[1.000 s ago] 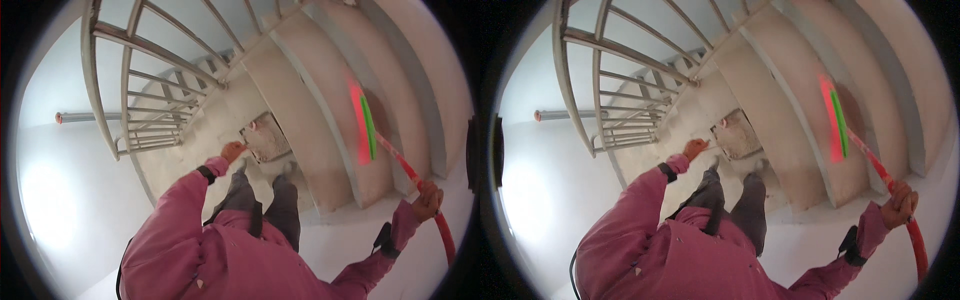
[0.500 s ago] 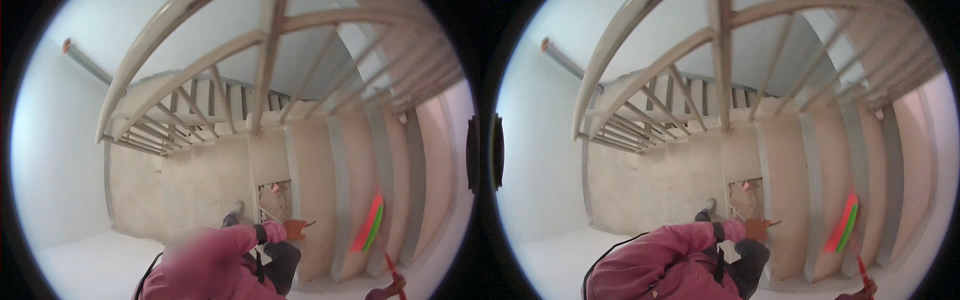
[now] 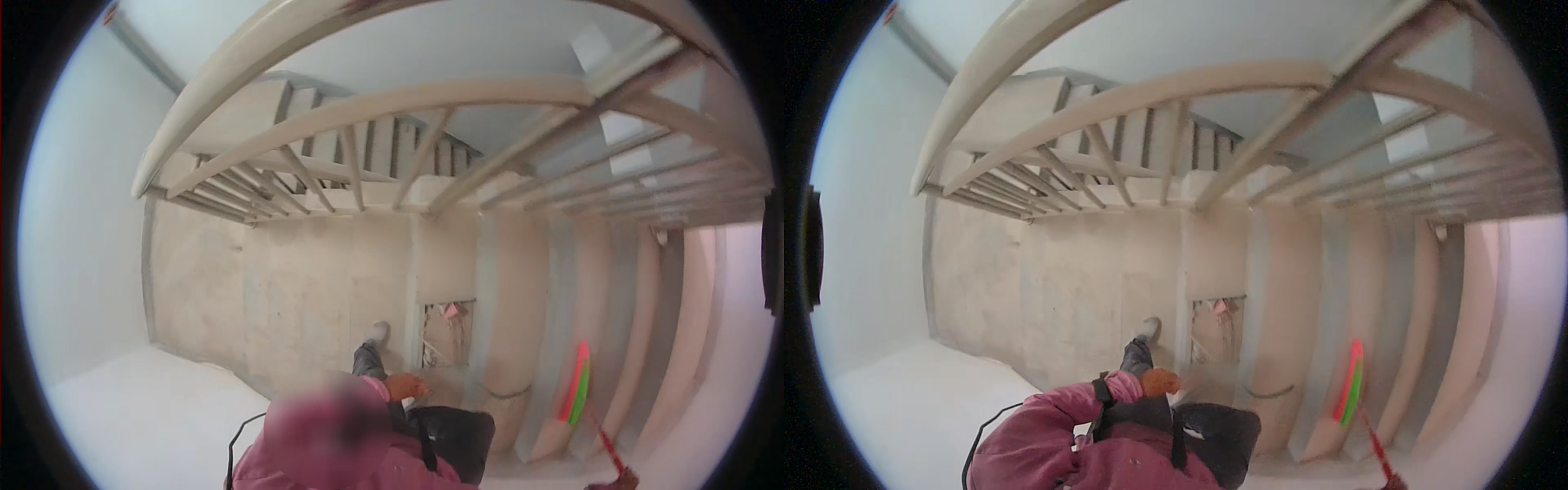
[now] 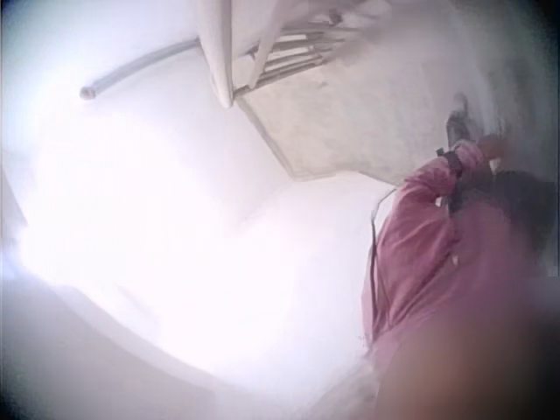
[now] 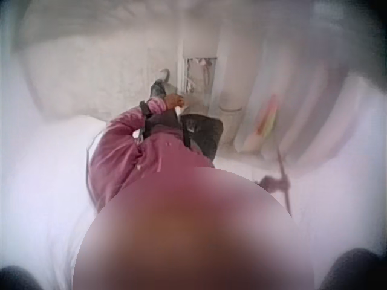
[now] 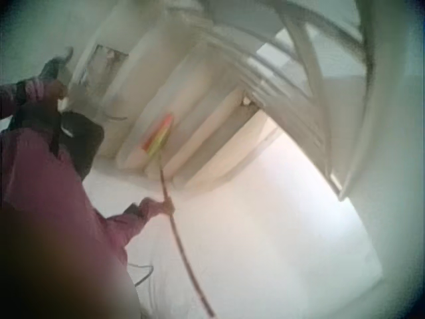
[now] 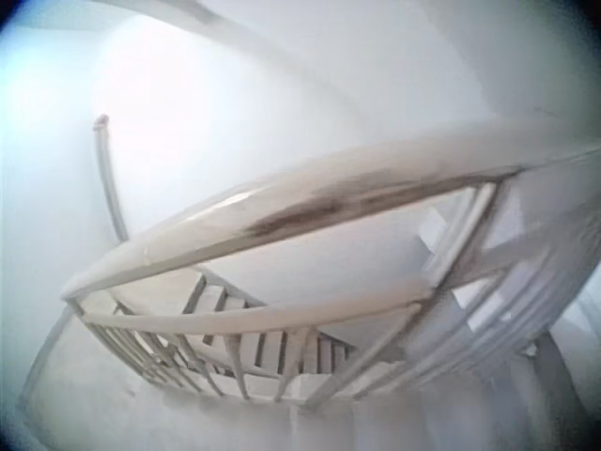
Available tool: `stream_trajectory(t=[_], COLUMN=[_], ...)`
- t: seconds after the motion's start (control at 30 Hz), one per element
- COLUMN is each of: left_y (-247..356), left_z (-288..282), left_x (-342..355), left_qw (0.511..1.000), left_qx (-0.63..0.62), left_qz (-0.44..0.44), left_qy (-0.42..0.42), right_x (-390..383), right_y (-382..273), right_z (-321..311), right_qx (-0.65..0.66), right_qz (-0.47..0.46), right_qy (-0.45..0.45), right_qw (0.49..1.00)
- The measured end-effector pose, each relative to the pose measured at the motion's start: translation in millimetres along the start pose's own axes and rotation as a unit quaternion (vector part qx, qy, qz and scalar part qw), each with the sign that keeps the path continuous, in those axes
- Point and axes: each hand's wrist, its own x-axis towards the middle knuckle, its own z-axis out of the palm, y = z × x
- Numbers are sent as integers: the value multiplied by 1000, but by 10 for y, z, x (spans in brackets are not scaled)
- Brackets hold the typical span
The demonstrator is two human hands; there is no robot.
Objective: Sweeping dust and debris on a staircase using a broom.
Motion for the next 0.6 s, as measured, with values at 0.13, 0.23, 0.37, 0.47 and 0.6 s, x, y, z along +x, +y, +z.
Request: stream_trajectory(t=[0.13, 0.23, 0.37, 0.47, 0.6], left_y=[573, 1091, 2589, 3547, 4387], left_z=[-520, -968, -1297, -1008, -385], left_x=[-56, 16, 287, 407, 414], left_qw=[992, 992, 959, 916, 833], left_qx=[-90, -76, 21, 4, 43], left_qz=[63, 91, 278, 395, 551], left_qy=[-68, -41, -44, -65, -16], right_x=[61, 57, -256, -686, -839], right_y=[45, -117, -293, -556, -604], right_z=[-32, 243, 578, 898, 1704], right_qx=[-68, -99, -250, -421, -188], right_qz=[-50, -82, -108, -120, -25], right_qy=[-40, -82, -151, -278, -84], right_qw=[996, 988, 950, 855, 978])
